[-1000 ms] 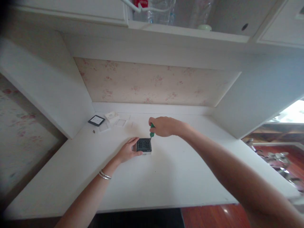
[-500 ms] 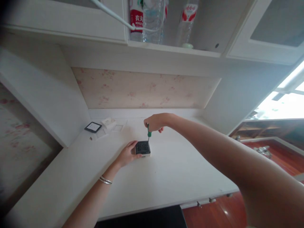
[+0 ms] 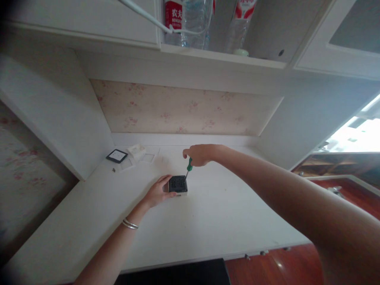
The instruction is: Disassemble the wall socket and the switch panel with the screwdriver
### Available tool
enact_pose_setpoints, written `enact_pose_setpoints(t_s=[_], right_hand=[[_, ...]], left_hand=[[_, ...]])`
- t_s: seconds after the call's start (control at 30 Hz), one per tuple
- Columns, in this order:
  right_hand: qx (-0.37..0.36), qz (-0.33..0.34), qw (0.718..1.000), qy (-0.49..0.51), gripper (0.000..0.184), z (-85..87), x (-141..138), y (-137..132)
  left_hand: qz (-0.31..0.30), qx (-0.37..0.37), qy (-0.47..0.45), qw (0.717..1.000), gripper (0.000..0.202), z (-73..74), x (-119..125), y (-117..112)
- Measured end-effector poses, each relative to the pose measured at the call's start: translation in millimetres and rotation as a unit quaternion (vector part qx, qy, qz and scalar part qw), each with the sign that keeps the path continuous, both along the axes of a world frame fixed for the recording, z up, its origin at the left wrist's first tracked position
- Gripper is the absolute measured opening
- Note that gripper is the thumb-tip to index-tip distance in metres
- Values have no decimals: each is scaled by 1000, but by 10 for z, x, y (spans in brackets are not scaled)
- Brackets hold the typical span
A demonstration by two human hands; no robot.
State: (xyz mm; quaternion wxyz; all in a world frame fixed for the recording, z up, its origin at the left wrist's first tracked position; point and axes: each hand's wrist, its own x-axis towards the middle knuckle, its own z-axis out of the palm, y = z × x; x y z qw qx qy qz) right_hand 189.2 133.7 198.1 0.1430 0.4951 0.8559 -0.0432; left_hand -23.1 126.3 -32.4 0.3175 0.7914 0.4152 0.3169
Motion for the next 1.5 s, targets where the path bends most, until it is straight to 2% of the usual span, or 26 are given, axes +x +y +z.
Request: enact_pose_setpoints(t_s=[0.17,0.27,0.37,0.6,0.73,0.87,0.93,1.0,1.1,1.23,1.4,1.43,1.5], right_hand=[[19,-14,1000,21,34,-76,-22,16],[35,29,998,34,26,-104,-68,23],[26,55,996,60,36,-94,-89,39],[-28,104,990,92,43,-28,-83,95],[20,49,997,60,27,-37,-131,107],[65,-43,997,3,59,-37,-206,76],[78,-73,994,-26,61,-17,-231,53],[63,-59,995,-49,51,16,-233,38],[9,-1,999,-52,36,77,-184,44],[-15,44,998,-40,34,117,-99,69],[-78,-40,996,-9,47,78,-115,64],[-86,-45,995,-12,45,67,-125,63],[-76,-11,997,-13,34,47,-140,66]], left_hand=[[4,-9,-13,1000,77,-9,-4,3],[6,-23,-24,999,78,-19,1,0],[1,-43,-36,998,79,-5,3,-14],[-5,-52,-35,998,80,26,-10,-6],[-3,-28,-13,1000,79,33,-14,3],[1,-14,-7,1000,79,50,-3,-4],[4,-12,-7,1000,80,47,7,-2],[4,-10,-5,1000,82,32,16,5],[2,-6,-2,1000,85,1,20,21],[-2,-4,-7,1000,83,-19,8,31],[-16,12,-22,1000,78,1,-9,13],[-17,14,-22,1000,78,4,-10,8],[-15,15,-19,1000,81,2,-11,1]])
